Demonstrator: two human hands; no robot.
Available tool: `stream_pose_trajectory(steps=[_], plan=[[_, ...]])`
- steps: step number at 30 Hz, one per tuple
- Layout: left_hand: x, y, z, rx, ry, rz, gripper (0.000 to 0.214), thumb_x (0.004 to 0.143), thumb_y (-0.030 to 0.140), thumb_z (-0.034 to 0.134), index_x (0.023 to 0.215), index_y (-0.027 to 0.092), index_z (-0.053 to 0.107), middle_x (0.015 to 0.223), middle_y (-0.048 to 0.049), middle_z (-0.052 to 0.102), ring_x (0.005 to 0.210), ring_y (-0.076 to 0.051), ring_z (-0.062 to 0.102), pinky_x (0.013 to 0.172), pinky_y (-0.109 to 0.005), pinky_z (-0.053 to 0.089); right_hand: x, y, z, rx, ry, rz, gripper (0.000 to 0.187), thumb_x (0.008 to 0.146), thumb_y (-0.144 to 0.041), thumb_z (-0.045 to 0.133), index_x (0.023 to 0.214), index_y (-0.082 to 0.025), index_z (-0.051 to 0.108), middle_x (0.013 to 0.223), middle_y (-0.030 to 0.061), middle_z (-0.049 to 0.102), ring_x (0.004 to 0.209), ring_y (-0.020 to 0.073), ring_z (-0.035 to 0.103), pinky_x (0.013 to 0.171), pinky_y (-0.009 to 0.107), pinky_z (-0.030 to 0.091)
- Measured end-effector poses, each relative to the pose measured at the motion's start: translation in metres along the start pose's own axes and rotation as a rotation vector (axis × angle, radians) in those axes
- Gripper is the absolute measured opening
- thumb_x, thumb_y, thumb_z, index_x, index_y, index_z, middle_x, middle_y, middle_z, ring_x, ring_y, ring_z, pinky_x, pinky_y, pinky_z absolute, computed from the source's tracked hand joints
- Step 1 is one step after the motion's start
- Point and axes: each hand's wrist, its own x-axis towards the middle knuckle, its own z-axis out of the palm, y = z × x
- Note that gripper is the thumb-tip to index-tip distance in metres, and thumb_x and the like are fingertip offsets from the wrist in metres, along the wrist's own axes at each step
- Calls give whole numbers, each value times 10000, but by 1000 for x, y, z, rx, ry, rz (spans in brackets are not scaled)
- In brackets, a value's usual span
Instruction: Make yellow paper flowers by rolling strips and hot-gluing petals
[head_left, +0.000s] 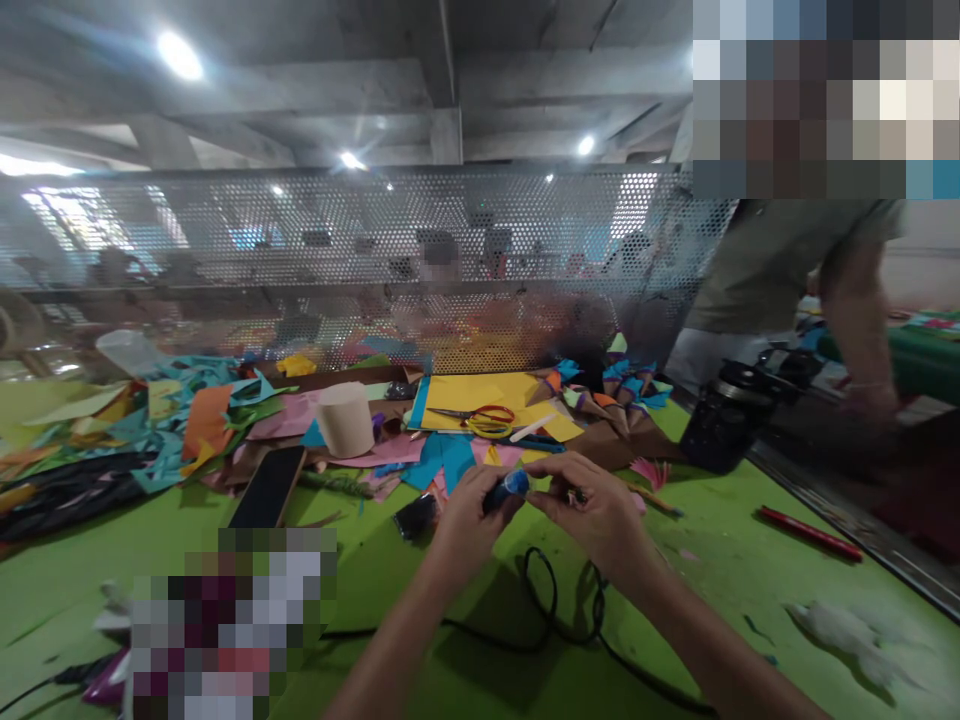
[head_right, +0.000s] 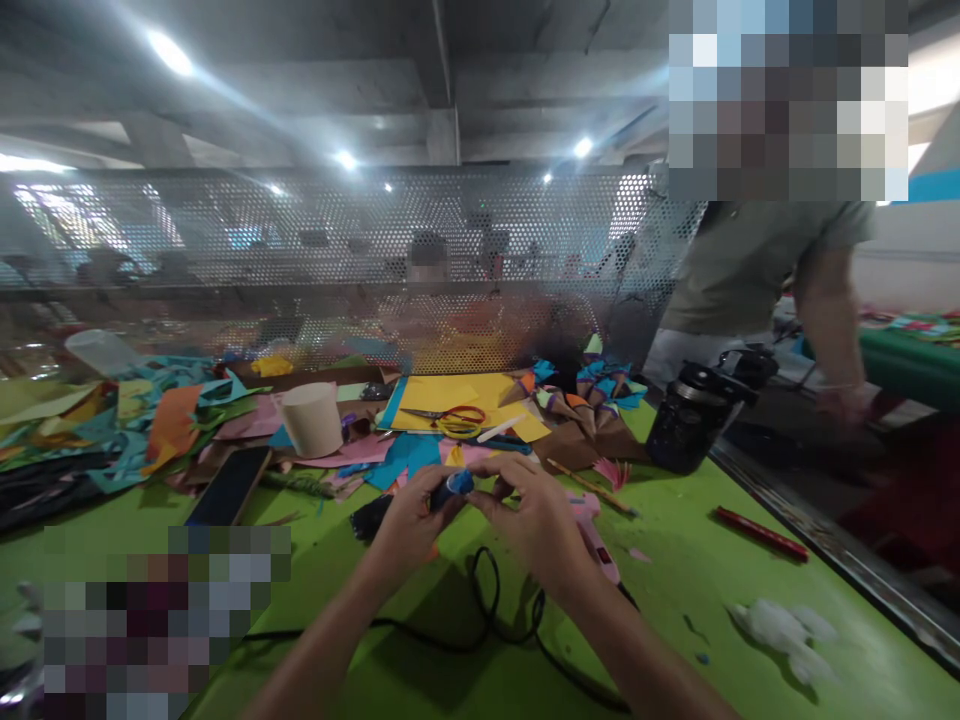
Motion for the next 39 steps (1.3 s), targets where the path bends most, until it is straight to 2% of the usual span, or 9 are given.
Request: stream_pose_trajectory(steps=[6,10,15,27,33,39], plan=[[0,-1,0,-11,9,-21,172,864,271,635,1011,191,675,984,-68,687,944,-214,597,839,-316,454,2,-1,-1,-31,-41,59,171,806,-224,679,973,-244,712,872,37,707,642,165,593,624,295,497],[-1,-4,1,-22,7,-19,198,860,250,641,1046,194,675,1009,-70,689,962,-212,597,850,-312,456,2,-2,-1,3,-93,65,203,814,-215,665,1005,-256,717,914,36,714,673,168,599,644,291,493],[-2,-3,1,-27,-22,-7,208,871,245,634,1068,192,674,1029,-74,695,992,-218,596,874,-319,455,0,-3,0,46,-99,81,177,816,-243,681,989,-239,715,926,41,722,703,178,616,651,293,493],[-3,2,1,-31,-58,22,185,888,263,609,1037,194,694,985,-86,700,960,-231,604,859,-343,471,-1,-8,-2,-24,-123,55,79,807,-248,698,886,-249,693,907,35,738,844,226,677,749,341,522],[-2,-2,0,-17,-61,1,194,882,255,606,1046,194,691,987,-86,697,970,-240,601,872,-364,469,1,-7,-2,-5,-115,33,131,794,-249,710,924,-256,724,953,51,749,901,247,685,811,372,532],[-1,2,-5,-43,-132,-13,204,910,239,549,1063,191,674,1020,-84,667,996,-227,574,883,-344,458,3,-3,-4,13,-126,-2,171,812,-217,695,968,-268,744,990,50,749,944,242,679,854,370,519]])
